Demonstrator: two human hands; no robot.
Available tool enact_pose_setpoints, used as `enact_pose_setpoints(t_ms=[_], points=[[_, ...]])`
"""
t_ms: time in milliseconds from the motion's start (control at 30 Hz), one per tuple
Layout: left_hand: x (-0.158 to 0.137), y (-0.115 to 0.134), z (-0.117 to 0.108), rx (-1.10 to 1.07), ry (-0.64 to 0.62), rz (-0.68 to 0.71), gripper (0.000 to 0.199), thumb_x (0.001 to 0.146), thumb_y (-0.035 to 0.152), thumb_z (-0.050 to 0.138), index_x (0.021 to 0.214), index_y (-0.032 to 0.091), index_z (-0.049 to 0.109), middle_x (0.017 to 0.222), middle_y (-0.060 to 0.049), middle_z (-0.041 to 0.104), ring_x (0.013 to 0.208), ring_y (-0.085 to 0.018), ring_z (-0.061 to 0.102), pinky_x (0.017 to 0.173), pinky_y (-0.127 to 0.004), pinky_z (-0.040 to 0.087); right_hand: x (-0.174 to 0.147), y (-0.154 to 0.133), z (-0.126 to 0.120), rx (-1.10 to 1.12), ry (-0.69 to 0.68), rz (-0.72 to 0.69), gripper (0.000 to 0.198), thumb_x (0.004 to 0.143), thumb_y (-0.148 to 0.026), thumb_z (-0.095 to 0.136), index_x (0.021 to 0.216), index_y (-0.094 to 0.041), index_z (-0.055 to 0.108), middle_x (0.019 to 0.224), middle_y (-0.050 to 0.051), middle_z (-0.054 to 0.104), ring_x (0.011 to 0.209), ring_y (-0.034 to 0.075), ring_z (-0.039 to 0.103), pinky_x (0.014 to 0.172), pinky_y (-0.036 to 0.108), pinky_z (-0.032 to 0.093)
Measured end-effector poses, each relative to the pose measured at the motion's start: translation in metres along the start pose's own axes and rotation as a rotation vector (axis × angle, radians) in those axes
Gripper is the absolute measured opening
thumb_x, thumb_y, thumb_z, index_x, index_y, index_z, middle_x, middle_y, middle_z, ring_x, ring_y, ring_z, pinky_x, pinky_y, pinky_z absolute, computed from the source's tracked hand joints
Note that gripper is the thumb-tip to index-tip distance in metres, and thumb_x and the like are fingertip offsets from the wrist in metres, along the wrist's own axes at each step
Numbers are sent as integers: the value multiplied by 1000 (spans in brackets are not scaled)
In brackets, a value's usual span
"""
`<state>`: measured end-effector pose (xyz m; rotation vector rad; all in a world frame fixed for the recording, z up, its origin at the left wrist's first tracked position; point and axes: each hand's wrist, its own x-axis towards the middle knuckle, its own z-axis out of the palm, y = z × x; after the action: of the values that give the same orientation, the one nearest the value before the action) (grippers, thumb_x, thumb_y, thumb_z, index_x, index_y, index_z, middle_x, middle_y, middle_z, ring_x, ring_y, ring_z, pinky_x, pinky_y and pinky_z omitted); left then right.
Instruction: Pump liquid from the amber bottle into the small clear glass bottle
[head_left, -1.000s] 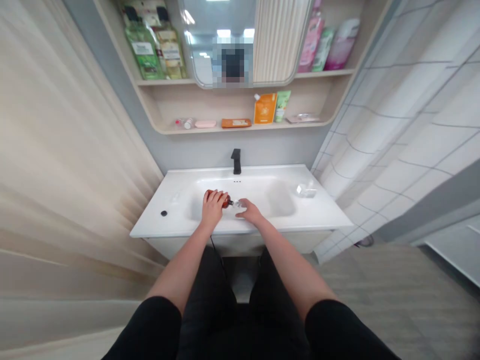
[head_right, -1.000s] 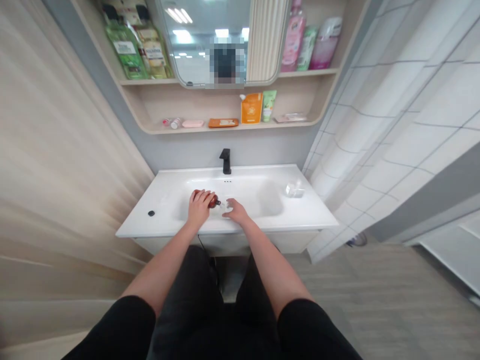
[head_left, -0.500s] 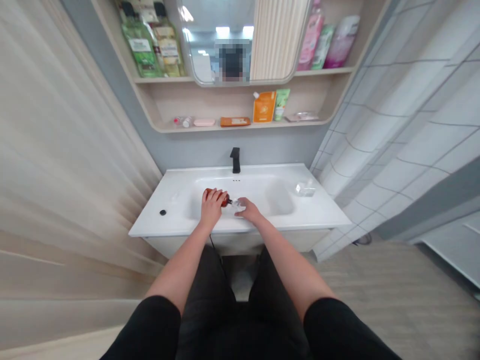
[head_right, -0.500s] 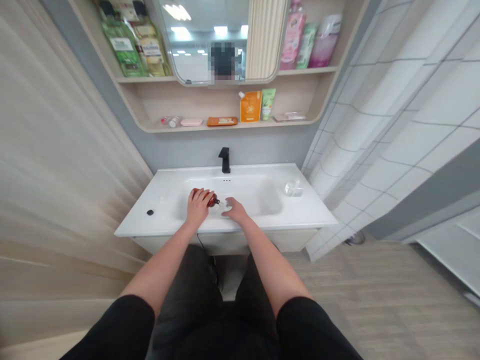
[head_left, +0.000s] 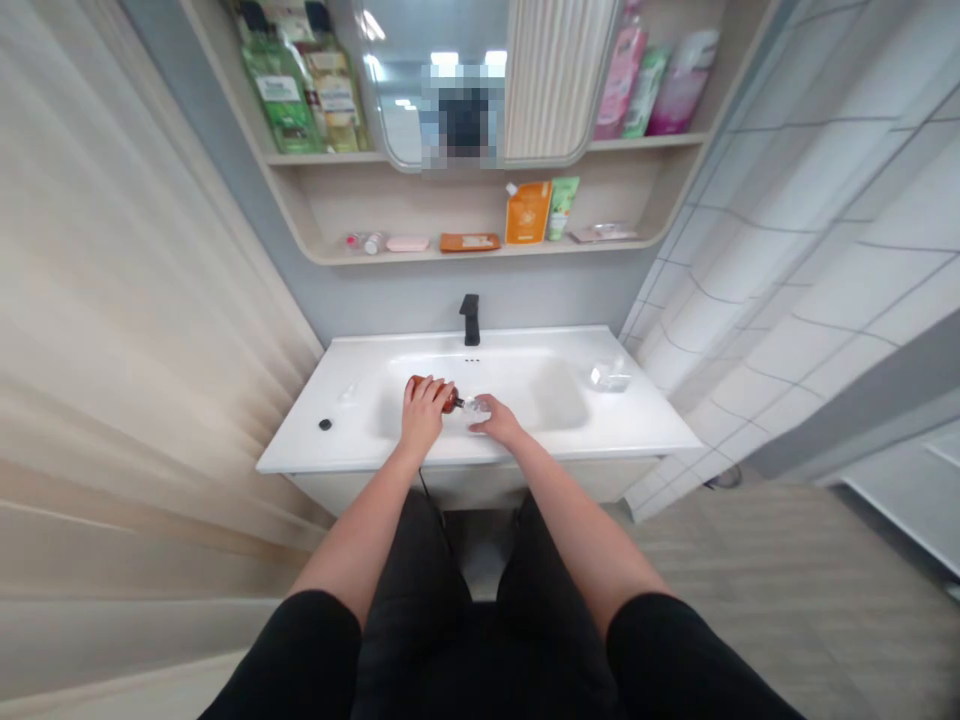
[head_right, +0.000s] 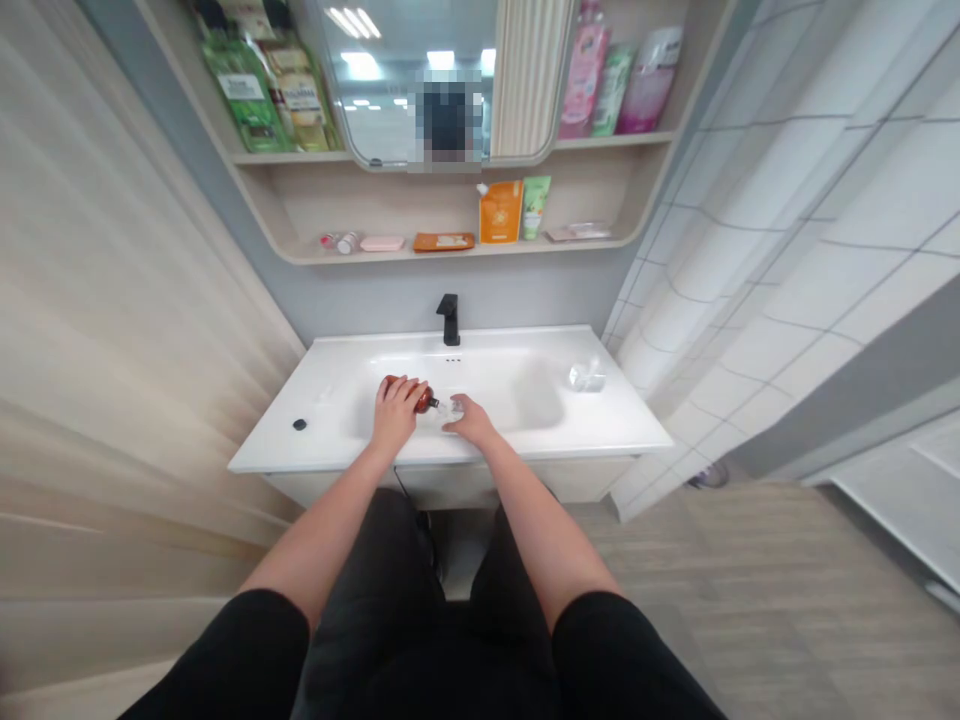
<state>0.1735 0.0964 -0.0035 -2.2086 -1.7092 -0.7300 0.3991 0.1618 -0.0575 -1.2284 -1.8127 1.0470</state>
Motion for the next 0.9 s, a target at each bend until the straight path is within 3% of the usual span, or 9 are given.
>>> enact_pose_setpoints(t_ms=[900], points=[[0, 2, -3, 10, -7, 8, 66, 99, 10, 47, 161, 30, 61, 161, -11, 65, 160, -34, 47, 140, -63, 19, 2, 3, 2, -6, -7, 1, 80, 60, -24, 98, 134, -28, 68, 126, 4, 78, 120, 29, 73, 112, 47, 54]])
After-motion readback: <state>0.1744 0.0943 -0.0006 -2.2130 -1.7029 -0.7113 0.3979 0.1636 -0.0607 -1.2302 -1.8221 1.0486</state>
